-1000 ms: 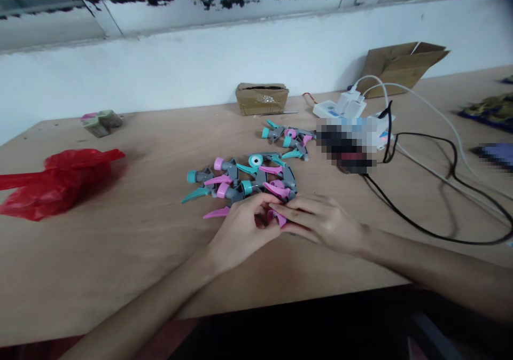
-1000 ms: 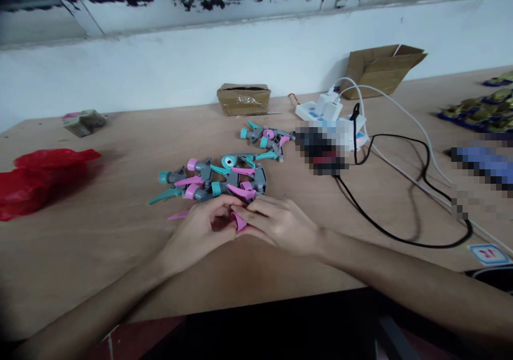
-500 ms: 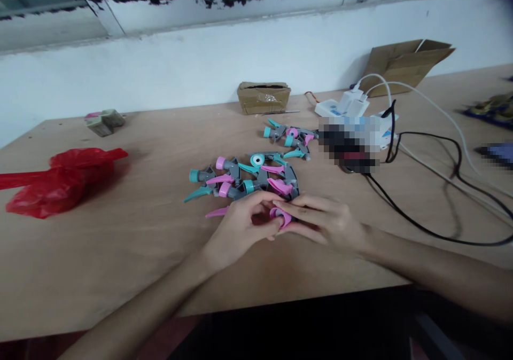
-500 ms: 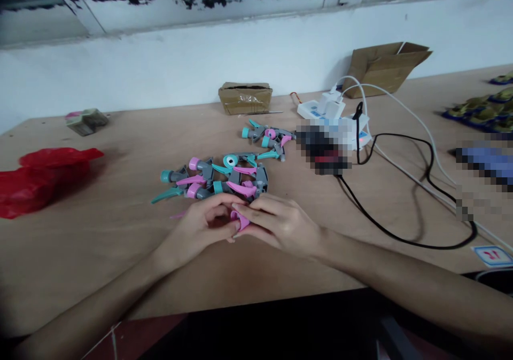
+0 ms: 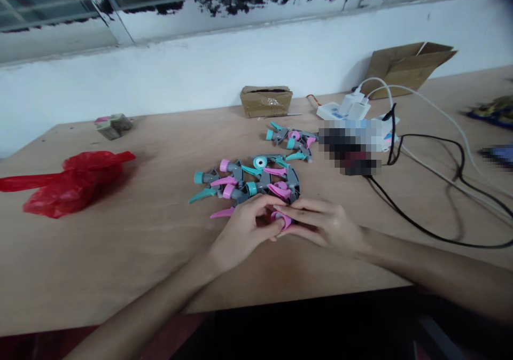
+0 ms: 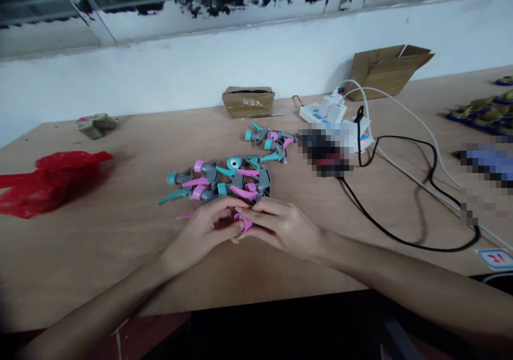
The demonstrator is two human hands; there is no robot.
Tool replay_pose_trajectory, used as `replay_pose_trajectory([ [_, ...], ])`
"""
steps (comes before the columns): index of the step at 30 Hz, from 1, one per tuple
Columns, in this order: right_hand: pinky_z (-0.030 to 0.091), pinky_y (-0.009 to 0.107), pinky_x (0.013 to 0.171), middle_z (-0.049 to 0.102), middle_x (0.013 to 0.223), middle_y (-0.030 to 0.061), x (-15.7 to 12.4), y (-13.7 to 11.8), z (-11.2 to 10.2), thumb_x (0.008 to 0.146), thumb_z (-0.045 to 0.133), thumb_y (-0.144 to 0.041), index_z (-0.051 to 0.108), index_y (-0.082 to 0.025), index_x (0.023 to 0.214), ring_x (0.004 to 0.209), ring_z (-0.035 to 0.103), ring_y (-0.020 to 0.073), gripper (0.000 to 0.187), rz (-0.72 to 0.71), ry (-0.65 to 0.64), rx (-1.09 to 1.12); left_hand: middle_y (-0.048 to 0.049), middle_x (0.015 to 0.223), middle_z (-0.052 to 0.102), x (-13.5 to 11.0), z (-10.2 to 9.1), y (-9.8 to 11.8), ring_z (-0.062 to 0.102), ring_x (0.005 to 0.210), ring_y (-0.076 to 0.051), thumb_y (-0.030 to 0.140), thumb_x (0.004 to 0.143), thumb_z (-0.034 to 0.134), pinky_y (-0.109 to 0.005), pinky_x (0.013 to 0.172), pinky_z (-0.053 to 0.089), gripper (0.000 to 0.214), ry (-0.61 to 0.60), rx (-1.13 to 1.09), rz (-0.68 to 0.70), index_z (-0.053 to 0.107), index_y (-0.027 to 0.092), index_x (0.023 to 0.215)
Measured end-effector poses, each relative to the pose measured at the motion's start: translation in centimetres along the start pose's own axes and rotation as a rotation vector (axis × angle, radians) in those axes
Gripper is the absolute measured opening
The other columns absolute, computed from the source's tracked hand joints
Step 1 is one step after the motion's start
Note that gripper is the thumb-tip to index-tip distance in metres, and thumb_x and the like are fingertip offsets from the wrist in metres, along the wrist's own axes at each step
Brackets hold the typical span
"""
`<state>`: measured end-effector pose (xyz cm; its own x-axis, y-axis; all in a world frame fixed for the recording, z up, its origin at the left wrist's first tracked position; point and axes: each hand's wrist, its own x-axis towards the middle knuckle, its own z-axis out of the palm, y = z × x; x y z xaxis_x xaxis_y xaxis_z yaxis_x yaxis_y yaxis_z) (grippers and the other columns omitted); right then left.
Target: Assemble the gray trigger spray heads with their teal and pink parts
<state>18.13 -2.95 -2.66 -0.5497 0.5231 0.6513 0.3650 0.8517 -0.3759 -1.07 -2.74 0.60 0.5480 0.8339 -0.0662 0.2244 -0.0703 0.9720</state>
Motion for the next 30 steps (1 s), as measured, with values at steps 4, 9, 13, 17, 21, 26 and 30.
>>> replay_pose_trajectory([
  [4,0.051,0.024,0.065,0.061,0.083,0.0050,0.13,-0.26,-0.11,0.079,0.061,-0.027,0.056,-0.015,0.116,0.072,0.056,0.0111,0.040,0.015,-0.021,0.022,-0.0008,0.082,0.054,0.04,0.14,0.10,0.055,0.066,-0.011,0.020,0.081,0.055,-0.026,0.058,0.051,0.017,-0.065,-0.148,-0.059,0.053,0.015,0.097],
  [9,0.052,0.025,0.066,0.061,0.082,0.0052,0.33,-0.65,-0.20,0.081,0.058,-0.027,0.060,-0.014,0.109,0.072,0.056,0.0109,0.031,0.027,-0.052,0.083,0.0003,0.079,0.055,0.03,-0.11,0.63,0.054,0.067,-0.010,0.012,0.075,0.060,-0.025,0.061,0.049,0.018,-0.082,-0.208,-0.112,0.054,0.014,0.091],
  [13,0.052,0.023,0.066,0.060,0.082,0.0034,0.38,-0.64,-0.21,0.079,0.060,-0.025,0.061,-0.017,0.106,0.072,0.057,0.0095,0.029,0.060,-0.005,0.115,0.0006,0.078,0.056,-0.08,0.09,0.95,0.055,0.067,-0.010,0.010,0.075,0.058,-0.025,0.063,0.047,0.022,-0.034,-0.183,-0.085,0.054,0.014,0.096],
  [17,0.052,0.023,0.067,0.061,0.084,0.0037,0.35,-0.70,-0.21,0.079,0.060,-0.025,0.061,-0.017,0.107,0.074,0.058,0.0092,0.029,0.086,-0.013,0.154,0.0009,0.077,0.057,-0.05,0.15,0.90,0.055,0.066,-0.010,0.009,0.073,0.060,-0.024,0.062,0.047,0.024,-0.030,-0.187,-0.097,0.055,0.014,0.096],
  [21,0.052,0.023,0.068,0.061,0.084,0.0034,0.36,-0.86,-0.21,0.078,0.061,-0.024,0.061,-0.019,0.107,0.075,0.059,0.0096,0.029,0.116,-0.028,0.182,0.0015,0.074,0.057,-0.04,0.08,0.61,0.054,0.065,-0.010,0.008,0.071,0.062,-0.023,0.061,0.048,0.023,-0.036,-0.199,-0.101,0.057,0.014,0.093],
  [26,0.053,0.023,0.068,0.061,0.087,0.0043,0.26,-0.99,-0.29,0.080,0.059,-0.023,0.059,-0.019,0.112,0.077,0.059,0.0101,0.032,0.110,0.005,0.192,0.0013,0.075,0.056,-0.21,0.06,0.26,0.054,0.066,-0.010,0.013,0.074,0.063,-0.023,0.059,0.052,0.022,-0.063,-0.257,-0.103,0.055,0.015,0.094],
  [30,0.054,0.023,0.069,0.061,0.087,0.0042,-0.01,-1.01,-0.32,0.080,0.059,-0.023,0.056,-0.019,0.116,0.077,0.059,0.0098,0.036,0.118,-0.002,0.197,0.0009,0.074,0.055,-0.28,0.00,0.22,0.055,0.066,-0.011,0.020,0.075,0.064,-0.023,0.055,0.053,0.021,-0.088,-0.259,-0.127,0.054,0.015,0.093],
])
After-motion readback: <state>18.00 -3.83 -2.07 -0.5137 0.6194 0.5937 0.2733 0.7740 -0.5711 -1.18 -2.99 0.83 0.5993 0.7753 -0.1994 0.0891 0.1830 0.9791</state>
